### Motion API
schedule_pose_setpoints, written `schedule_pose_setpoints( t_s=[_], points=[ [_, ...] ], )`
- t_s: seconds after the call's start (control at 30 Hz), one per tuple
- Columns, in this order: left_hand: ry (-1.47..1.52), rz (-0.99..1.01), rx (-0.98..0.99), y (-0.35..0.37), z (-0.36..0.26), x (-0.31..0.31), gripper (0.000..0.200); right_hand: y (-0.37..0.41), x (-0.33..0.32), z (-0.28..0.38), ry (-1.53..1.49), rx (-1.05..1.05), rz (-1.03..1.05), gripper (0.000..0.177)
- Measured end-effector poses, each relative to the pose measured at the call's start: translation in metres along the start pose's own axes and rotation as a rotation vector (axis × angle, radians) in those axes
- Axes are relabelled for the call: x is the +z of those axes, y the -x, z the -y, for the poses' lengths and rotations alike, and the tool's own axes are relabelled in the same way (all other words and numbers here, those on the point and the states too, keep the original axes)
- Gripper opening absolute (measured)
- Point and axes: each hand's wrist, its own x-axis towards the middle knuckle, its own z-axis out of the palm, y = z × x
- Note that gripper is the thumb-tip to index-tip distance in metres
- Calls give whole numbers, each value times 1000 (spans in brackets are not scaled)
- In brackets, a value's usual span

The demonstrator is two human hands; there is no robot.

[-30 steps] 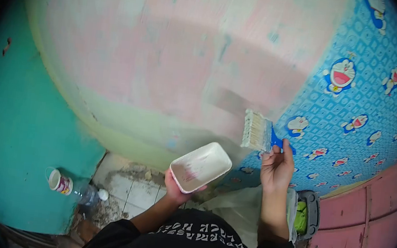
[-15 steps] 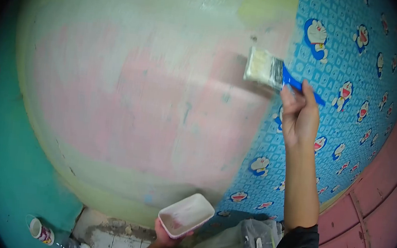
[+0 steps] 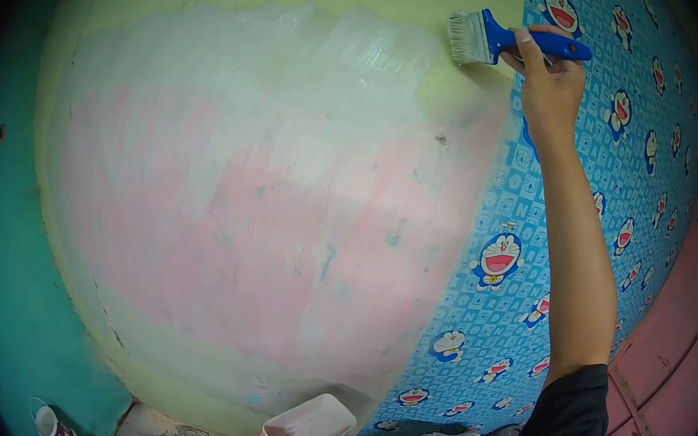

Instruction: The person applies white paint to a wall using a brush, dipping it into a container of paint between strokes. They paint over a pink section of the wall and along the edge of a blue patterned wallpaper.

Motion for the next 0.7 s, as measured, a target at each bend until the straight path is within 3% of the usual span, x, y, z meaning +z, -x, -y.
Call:
schedule_pose_setpoints(
  t_s=[0.03, 0.13, 0.27, 0.37, 0.57, 0.67, 0.7],
  points=[
    [133, -14, -70, -2, -1, -1, 70, -2, 1, -5, 30, -64, 40, 21],
    [429, -61, -218, -4, -7, -4, 69, 19, 0, -1, 491, -151, 166, 16],
    [637, -200, -227, 2, 3, -17, 68, 78, 6, 2, 574, -448, 453, 26],
    [-134, -39, 58, 1, 31, -42, 66, 111, 10, 27, 497, -282, 641, 23],
    [233, -129, -128, 9, 14, -15, 67, 50, -2, 9, 241, 179, 473, 20],
    [-120, -90, 0, 13, 32, -29, 69, 2, -7, -16, 295, 116, 290, 22],
    [-32, -107, -22, 11, 33, -30, 69, -14, -9, -23, 317, 62, 234, 22]
  ],
)
